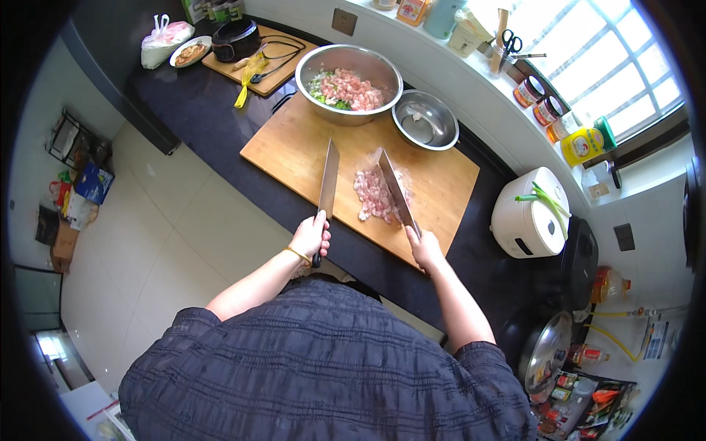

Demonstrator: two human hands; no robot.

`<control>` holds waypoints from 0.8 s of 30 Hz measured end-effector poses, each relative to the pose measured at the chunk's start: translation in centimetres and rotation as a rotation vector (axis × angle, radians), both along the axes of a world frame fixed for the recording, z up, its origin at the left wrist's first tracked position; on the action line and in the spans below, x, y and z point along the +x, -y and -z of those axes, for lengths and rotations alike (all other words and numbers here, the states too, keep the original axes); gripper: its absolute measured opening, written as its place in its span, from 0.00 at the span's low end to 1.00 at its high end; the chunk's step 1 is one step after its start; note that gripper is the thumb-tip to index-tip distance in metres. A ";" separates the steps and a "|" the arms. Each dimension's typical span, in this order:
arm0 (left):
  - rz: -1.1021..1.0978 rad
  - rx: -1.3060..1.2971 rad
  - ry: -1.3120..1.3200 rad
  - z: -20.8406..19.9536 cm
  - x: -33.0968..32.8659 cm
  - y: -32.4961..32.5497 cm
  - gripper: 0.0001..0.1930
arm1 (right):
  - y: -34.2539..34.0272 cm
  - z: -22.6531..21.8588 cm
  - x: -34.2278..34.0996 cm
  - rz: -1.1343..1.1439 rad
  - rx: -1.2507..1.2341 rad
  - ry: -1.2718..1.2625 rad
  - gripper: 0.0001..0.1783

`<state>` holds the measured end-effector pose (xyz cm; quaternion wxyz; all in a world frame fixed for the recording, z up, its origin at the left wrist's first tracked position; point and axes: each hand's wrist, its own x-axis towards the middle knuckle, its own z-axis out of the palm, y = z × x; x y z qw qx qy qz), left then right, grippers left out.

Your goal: The person uses two knives to chop raw meat on a wooden cutting board. The chopped meat is gathered and transferred into a metal bowl containing other ingredients. The person continues chopping the remaining meat on the board.

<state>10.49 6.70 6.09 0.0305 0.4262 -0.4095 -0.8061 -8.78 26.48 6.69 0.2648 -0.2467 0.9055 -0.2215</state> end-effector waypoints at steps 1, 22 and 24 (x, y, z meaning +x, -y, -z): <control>-0.002 -0.004 0.000 0.1 0.0 0.3 0.17 | 1.6 -4.1 0.3 0.139 0.128 0.202 0.30; 0.006 -0.064 0.012 -0.3 -0.1 0.1 0.17 | -1.1 -1.4 0.1 0.263 -0.167 0.238 0.25; 0.006 -0.062 0.011 -0.3 -0.1 0.0 0.17 | -1.3 -0.9 -0.2 0.367 -0.081 0.347 0.24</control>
